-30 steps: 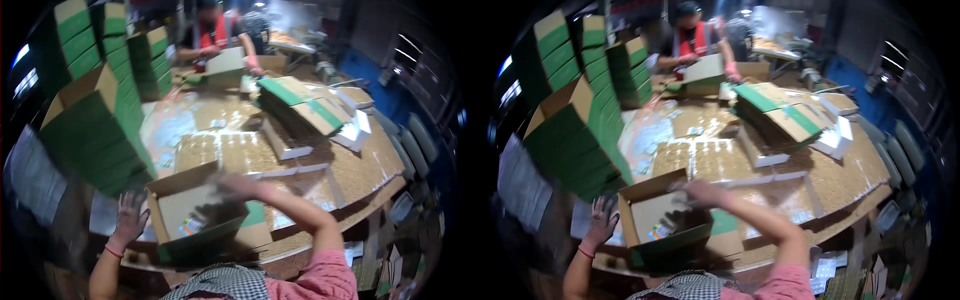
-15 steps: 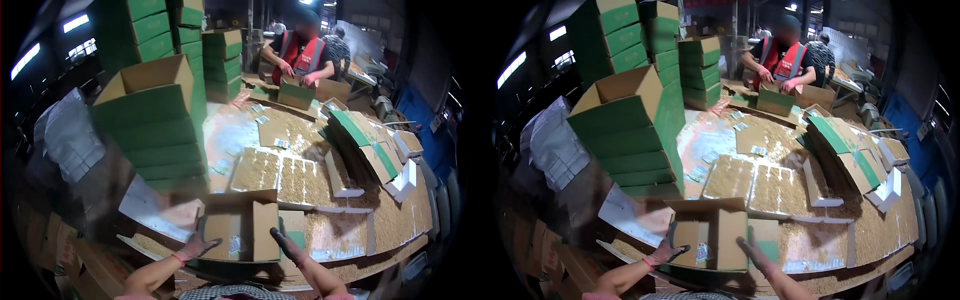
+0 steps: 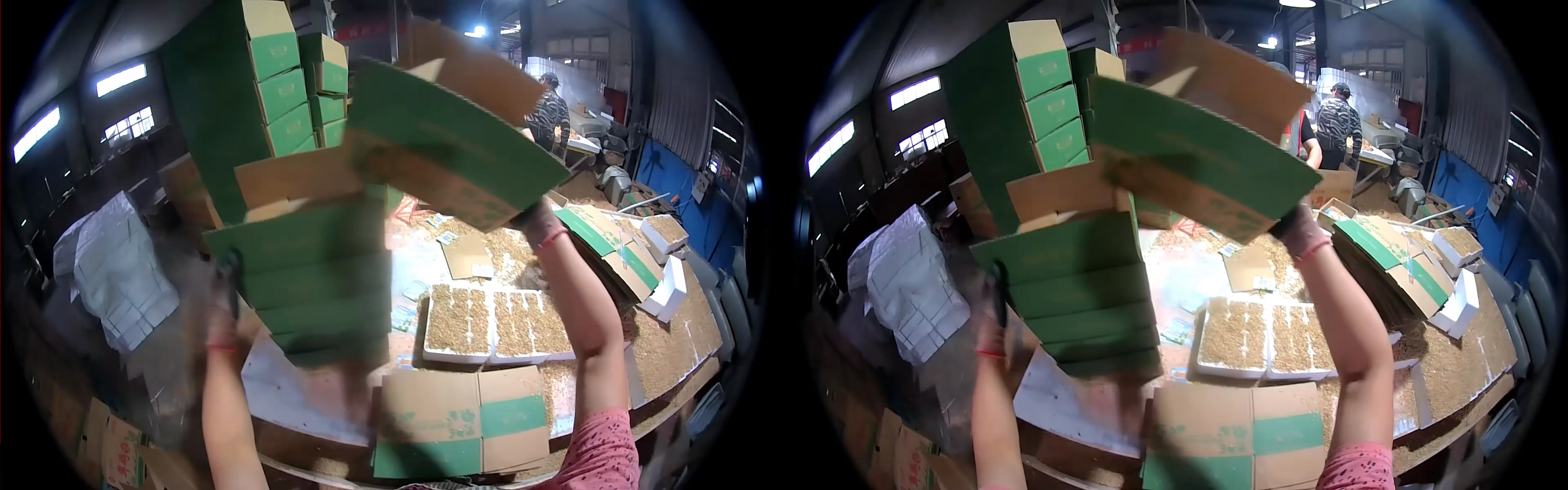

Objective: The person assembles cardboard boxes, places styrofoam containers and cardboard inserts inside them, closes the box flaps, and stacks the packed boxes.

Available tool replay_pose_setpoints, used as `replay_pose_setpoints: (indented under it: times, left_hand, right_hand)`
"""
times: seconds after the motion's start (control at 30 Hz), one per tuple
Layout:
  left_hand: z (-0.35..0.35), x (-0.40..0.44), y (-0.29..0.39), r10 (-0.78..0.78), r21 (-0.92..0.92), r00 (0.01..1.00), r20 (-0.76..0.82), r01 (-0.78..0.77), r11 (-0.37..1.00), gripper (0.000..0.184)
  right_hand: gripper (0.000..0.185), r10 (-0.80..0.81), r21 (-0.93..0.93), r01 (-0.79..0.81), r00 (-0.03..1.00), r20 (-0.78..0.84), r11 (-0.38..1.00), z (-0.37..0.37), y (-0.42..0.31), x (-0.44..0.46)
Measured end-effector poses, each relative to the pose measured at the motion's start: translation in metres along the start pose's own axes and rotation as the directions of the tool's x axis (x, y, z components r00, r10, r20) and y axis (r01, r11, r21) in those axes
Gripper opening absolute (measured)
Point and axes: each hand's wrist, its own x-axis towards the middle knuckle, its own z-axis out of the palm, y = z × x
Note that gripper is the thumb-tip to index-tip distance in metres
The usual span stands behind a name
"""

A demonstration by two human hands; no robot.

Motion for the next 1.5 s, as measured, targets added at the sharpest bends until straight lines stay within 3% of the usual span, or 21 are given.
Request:
replay_pose_setpoints:
  times: [0.2,0.23,0.33,0.43,0.53,0.6,0.63,0.67,0.7,0.77,0.87,0.9,0.93,0.97,1.0,1.1,1.17,1.23,1.3,1.37,1.5]
  left_hand:
    - [0.043,-0.023,0.043,-0.036,-0.205,0.999,0.012,0.037,0.978,0.061]
    - [0.034,-0.02,0.033,-0.06,-0.199,0.998,0.025,0.064,0.978,0.061]
    - [0.004,-0.02,-0.038,0.074,0.07,0.993,-0.088,-0.068,0.995,0.051]
    - [0.026,-0.052,0.029,0.458,0.766,0.876,0.149,-0.395,0.506,0.052]
    - [0.04,-0.12,0.021,0.537,0.739,0.839,-0.085,-0.309,0.599,0.053]
    - [0.055,-0.214,-0.06,-0.161,0.054,0.852,-0.499,0.216,0.975,0.055]
    - [0.073,-0.262,-0.093,-0.648,-0.53,0.658,-0.383,0.418,0.738,0.056]
    - [0.102,-0.302,-0.089,-0.666,-0.514,0.676,-0.317,0.467,0.719,0.056]
    - [0.132,-0.341,-0.084,-0.68,-0.492,0.69,-0.25,0.514,0.703,0.057]
    - [0.181,-0.379,-0.052,-0.592,0.587,0.728,0.346,0.324,0.742,0.063]
    - [0.192,-0.368,-0.001,-0.756,0.476,0.596,0.271,0.6,0.644,0.067]
    - [0.19,-0.384,-0.02,-0.532,0.697,0.836,0.134,0.302,0.65,0.066]
    - [0.188,-0.358,0.032,-0.653,0.611,0.751,0.094,0.474,0.634,0.069]
    - [0.198,-0.352,0.054,-0.439,-0.026,0.895,0.08,0.442,0.897,0.075]
    - [0.183,-0.348,0.023,-0.492,0.047,0.87,-0.035,0.493,0.869,0.083]
    - [0.211,-0.3,0.135,0.353,0.687,0.93,0.104,-0.324,0.65,0.104]
    - [0.224,-0.279,0.188,0.113,0.824,0.851,0.513,-0.525,0.212,0.088]
    - [0.231,-0.261,0.199,-0.096,0.775,0.795,0.599,-0.545,0.321,0.077]
    - [0.235,-0.254,0.203,-0.183,0.603,0.597,0.781,-0.646,0.469,0.053]
    - [0.253,-0.249,0.212,-0.324,0.64,0.558,0.764,-0.596,0.485,0.044]
    - [0.241,-0.205,0.156,-0.386,0.674,0.568,0.726,-0.477,0.565,0.042]
  right_hand:
    - [0.053,0.323,-0.04,-0.33,0.88,0.349,0.943,0.098,0.093,0.041]
    - [0.059,0.129,-0.262,0.004,0.863,0.488,0.965,0.119,0.099,0.038]
    - [0.065,0.329,-0.161,-0.294,0.901,0.283,0.942,0.138,0.098,0.015]
    - [0.068,0.496,0.122,-0.532,0.836,0.234,0.838,0.049,0.111,-0.003]
    - [0.062,-0.156,-0.631,-0.038,0.956,-0.249,0.775,-0.104,0.105,-0.121]
    - [0.055,-0.473,-0.947,-0.311,0.825,-0.309,0.076,-0.204,0.107,-0.233]
    - [0.062,-0.486,-0.845,-0.532,0.752,-0.445,-0.049,-0.229,0.109,-0.29]
    - [0.068,-0.361,-0.672,-0.738,0.644,-0.674,-0.063,-0.231,0.109,-0.33]
    - [0.068,-0.199,-0.714,-0.7,0.704,-0.682,-0.026,-0.285,0.14,-0.371]
    - [0.066,0.156,-0.671,-0.737,0.675,-0.721,0.082,-0.294,0.164,-0.412]
    - [0.058,0.026,-0.584,-0.386,0.848,-0.529,0.714,-0.212,0.086,-0.384]
    - [0.052,-0.224,-0.759,-0.26,0.854,-0.469,0.597,-0.217,0.079,-0.377]
    - [0.051,-0.304,-0.786,-0.169,0.858,-0.415,0.595,-0.211,0.057,-0.363]
    - [0.05,-0.385,-0.81,-0.076,0.851,-0.356,0.581,-0.204,0.034,-0.349]
    - [0.049,-0.365,-0.782,-0.097,0.844,-0.393,0.616,-0.205,0.025,-0.343]
    - [0.045,-0.303,-0.676,-0.149,0.81,-0.502,0.721,-0.233,0.044,-0.33]
    - [0.044,-0.152,-0.499,-0.116,0.873,-0.464,0.859,-0.244,0.054,-0.327]
    - [0.047,-0.254,-0.668,-0.041,0.906,-0.339,0.743,-0.253,0.034,-0.319]
    - [0.049,-0.598,-0.977,0.106,0.801,-0.026,0.184,-0.185,-0.02,-0.307]
    - [0.048,-0.196,-0.892,0.289,0.908,0.371,-0.348,-0.174,0.004,-0.312]
    - [0.029,-0.303,-0.903,0.359,0.856,0.419,-0.234,-0.142,-0.006,-0.341]
